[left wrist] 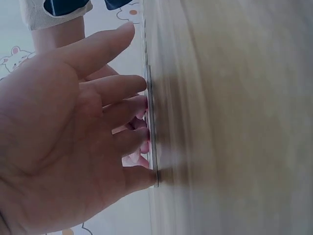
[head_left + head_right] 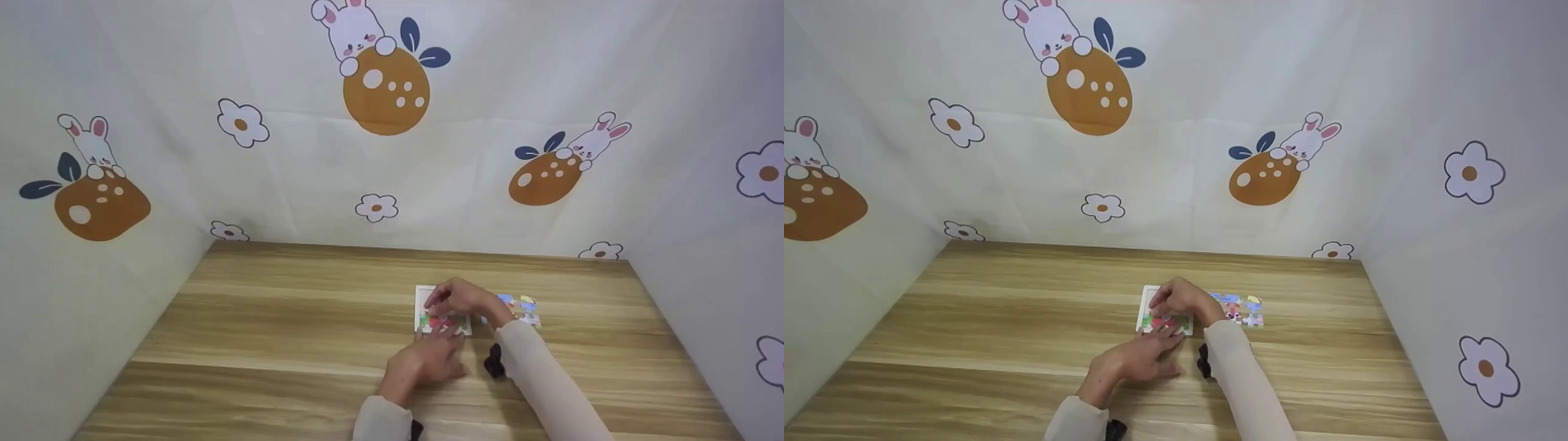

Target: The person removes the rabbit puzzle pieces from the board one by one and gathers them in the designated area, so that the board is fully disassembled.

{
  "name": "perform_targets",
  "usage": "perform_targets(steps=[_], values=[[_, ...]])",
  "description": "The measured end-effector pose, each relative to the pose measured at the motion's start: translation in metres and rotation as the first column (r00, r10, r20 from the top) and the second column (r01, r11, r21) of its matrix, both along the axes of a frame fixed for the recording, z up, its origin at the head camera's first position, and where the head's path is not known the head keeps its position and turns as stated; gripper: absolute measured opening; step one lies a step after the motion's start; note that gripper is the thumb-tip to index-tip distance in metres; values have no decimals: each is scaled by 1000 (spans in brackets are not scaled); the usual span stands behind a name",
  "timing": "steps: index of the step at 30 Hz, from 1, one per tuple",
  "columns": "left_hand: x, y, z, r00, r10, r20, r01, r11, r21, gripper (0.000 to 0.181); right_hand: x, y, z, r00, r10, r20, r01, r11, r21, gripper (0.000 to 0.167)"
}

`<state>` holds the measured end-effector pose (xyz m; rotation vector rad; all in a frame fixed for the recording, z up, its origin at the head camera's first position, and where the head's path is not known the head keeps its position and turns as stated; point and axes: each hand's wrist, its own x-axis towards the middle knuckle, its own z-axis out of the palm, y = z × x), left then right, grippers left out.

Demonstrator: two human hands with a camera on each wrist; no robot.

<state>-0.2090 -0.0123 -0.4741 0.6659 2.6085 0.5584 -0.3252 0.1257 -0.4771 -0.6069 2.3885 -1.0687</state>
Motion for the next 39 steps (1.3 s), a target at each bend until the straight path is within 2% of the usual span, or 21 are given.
perform_targets(steps=[5, 11, 17, 24, 32, 39], values=[[0, 1, -2, 1000, 10, 16, -10, 1000, 6, 69, 0, 1, 0, 1000, -5, 17, 5, 1000, 21, 12], [-1, 2, -2, 999, 22, 44, -23, 999, 25, 68, 0, 3, 0, 998, -12, 65, 12, 1000, -1, 13], [-1, 2, -1, 999, 22, 42, -23, 1000, 16, 68, 0, 3, -1, 998, -14, 54, 15, 1000, -21, 11], [-2, 2, -3, 996, -34, -81, 31, 999, -38, 67, 2, 2, -4, 996, -2, 87, 15, 989, -144, 13], [-2, 3, -2, 999, -11, -47, 11, 1000, -10, 68, 1, 4, -6, 992, -105, 64, 115, 975, -191, 11], [-3, 1, -3, 1000, 13, 2, -13, 1000, 11, 68, 2, 22, 7, 975, -218, 35, 220, 961, -170, 14]])
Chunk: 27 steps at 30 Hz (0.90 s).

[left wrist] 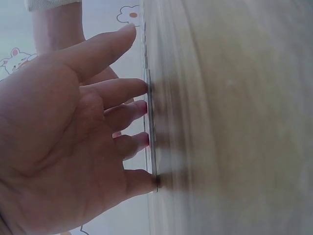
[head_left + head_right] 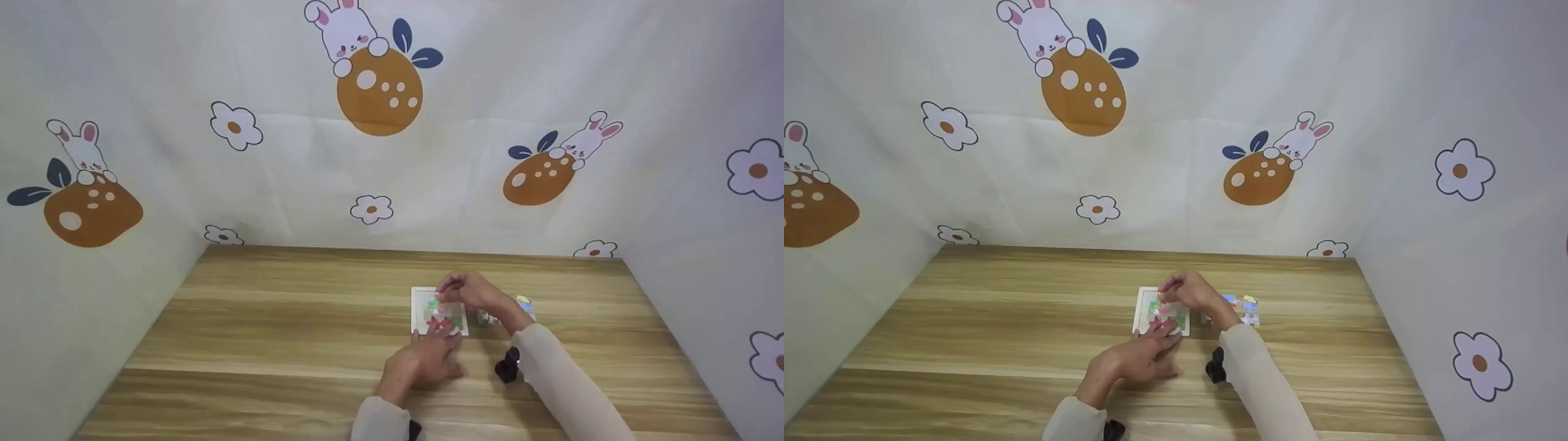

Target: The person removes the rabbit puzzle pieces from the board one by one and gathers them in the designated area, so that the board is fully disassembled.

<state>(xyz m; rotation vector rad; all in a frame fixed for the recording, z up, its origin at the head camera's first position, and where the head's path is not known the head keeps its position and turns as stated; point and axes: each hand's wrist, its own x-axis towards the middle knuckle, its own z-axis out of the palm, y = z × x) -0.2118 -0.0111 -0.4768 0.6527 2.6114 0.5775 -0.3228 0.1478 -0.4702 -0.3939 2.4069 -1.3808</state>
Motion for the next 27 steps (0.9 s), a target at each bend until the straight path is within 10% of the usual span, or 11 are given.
perform_targets(steps=[27], values=[[-2, 2, 0, 1000, -12, -12, 12, 1000, -15, 67, 43, 82, -9, 995, 69, -72, -67, 997, 33, 10]])
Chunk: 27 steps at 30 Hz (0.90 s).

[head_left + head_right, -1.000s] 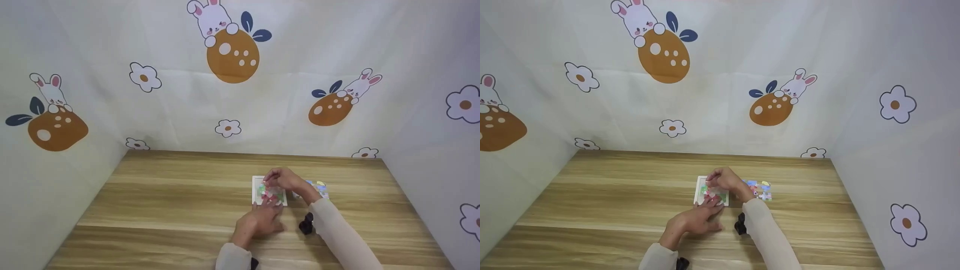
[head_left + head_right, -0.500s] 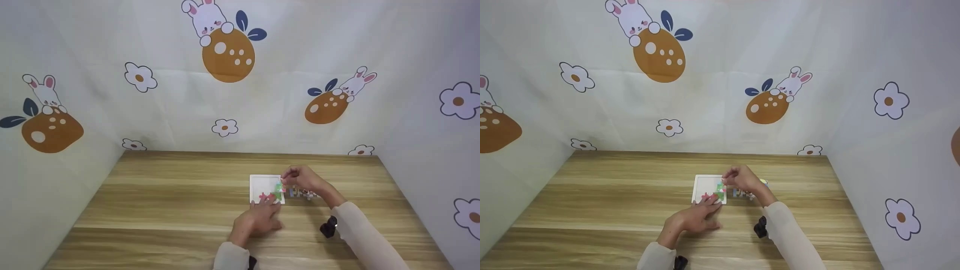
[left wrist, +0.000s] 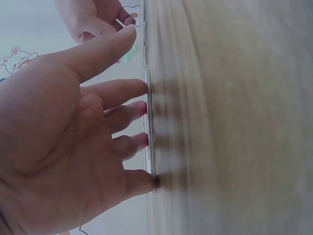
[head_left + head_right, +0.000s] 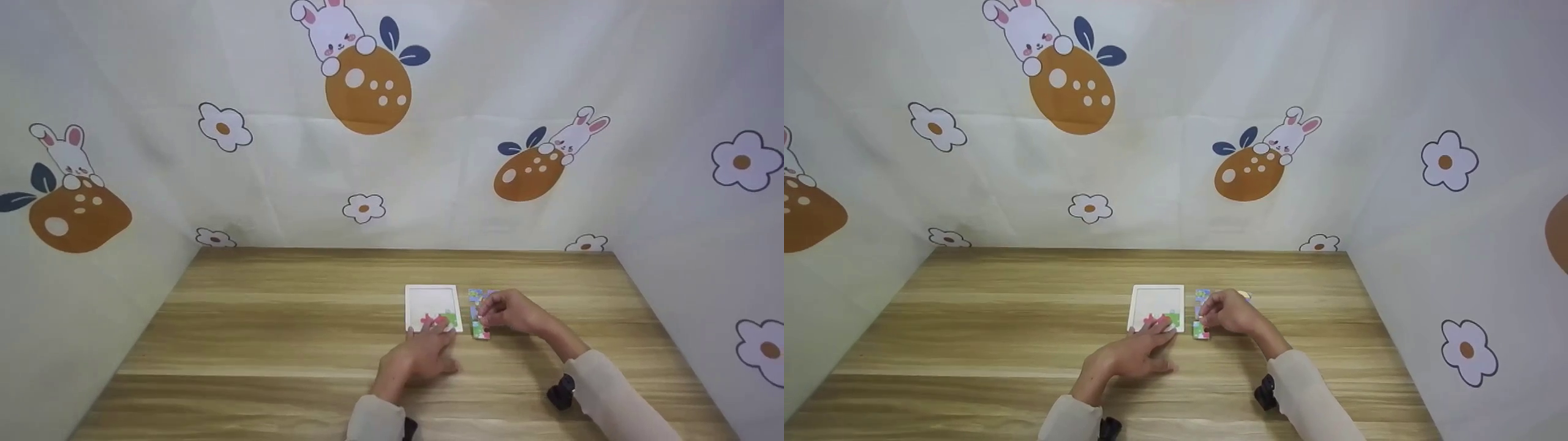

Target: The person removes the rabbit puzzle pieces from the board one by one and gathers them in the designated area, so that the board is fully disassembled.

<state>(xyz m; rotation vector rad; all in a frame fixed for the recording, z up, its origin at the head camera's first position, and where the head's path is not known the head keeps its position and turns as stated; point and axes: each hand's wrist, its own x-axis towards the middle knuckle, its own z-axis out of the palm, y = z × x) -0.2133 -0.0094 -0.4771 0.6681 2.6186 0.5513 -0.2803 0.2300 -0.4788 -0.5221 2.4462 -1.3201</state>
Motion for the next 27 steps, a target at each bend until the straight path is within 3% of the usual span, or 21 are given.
perform_targets(steps=[9, 18, 27], values=[[1, -1, 0, 1000, 5, -3, -5, 1000, 2, 67, 7, 0, -9, 995, 0, -101, 9, 996, 90, 9], [2, 1, 2, 1000, 13, 1, -13, 1000, -11, 69, 12, -2, -11, 970, 42, -238, -7, 989, 148, 12], [1, 1, 2, 1000, 11, 12, -11, 1000, -3, 67, 8, -9, -5, 985, -4, -173, 30, 989, 148, 11]])
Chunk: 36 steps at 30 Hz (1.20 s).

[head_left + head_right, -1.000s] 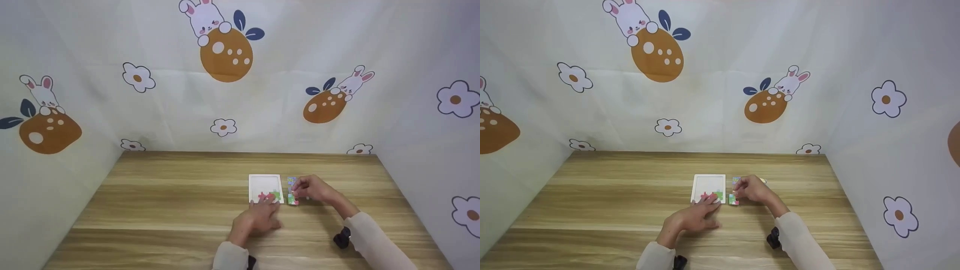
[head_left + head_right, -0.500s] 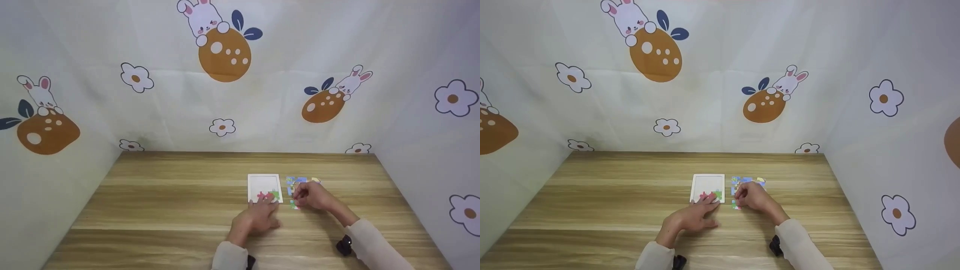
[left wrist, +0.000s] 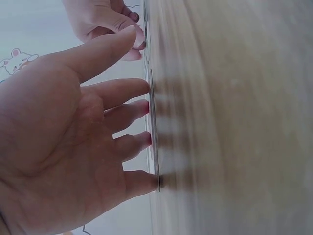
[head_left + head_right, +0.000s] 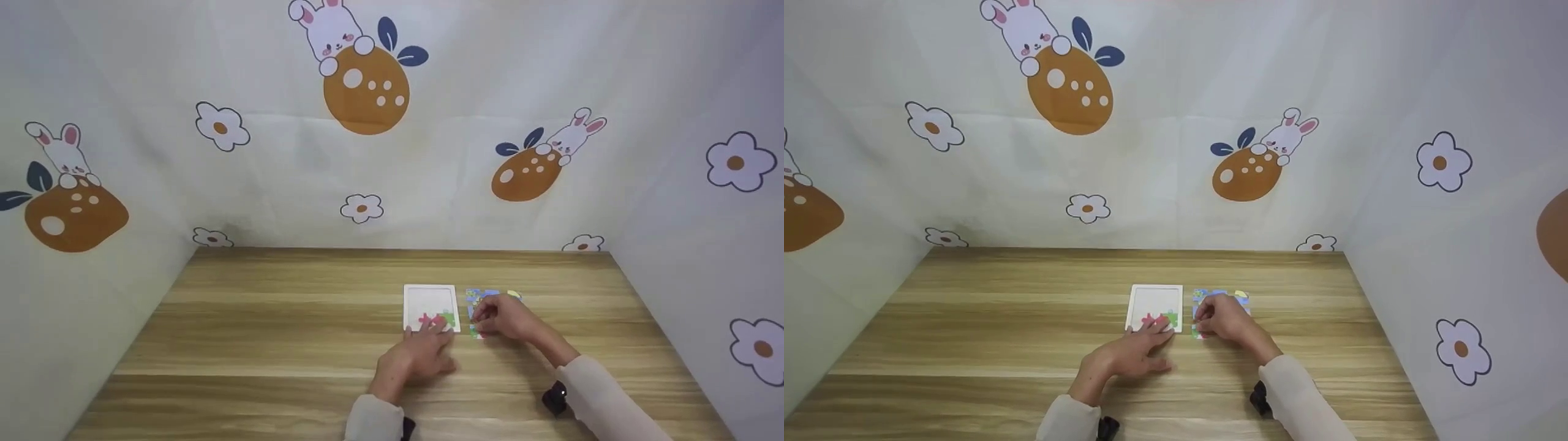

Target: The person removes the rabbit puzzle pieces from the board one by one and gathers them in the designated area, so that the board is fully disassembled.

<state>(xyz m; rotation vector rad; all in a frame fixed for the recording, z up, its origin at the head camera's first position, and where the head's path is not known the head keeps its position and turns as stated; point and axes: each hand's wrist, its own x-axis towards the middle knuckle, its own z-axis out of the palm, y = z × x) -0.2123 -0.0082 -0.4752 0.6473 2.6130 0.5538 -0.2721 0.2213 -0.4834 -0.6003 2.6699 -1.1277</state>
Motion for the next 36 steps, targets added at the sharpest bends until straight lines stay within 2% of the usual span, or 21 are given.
perform_targets(steps=[9, 14, 19, 25, 29, 36], values=[[3, 1, 4, 1000, 12, 18, -12, 1000, 11, 62, 0, -9, 8, 997, -76, 25, 75, 995, 61, 12], [4, 4, 8, 1000, -19, -4, 19, 998, 59, 62, -4, -13, 13, 993, -117, 4, 116, 991, 66, 6], [5, 7, 7, 997, -68, -28, 69, 996, 47, 66, -10, -21, 16, 995, -97, -12, 98, 995, 27, 5], [5, 9, 6, 996, -90, -3, 90, 996, 29, 66, -17, -34, 16, 998, -57, 2, 57, 998, 15, 4], [3, 10, 4, 994, -110, -12, 110, 994, 17, 70, -21, -43, 15, 1000, -29, 12, 28, 999, 28, 5], [2, 11, 3, 994, -110, -12, 111, 994, 14, 75, -27, -53, 13, 997, -41, 60, 40, 999, 14, 7]])
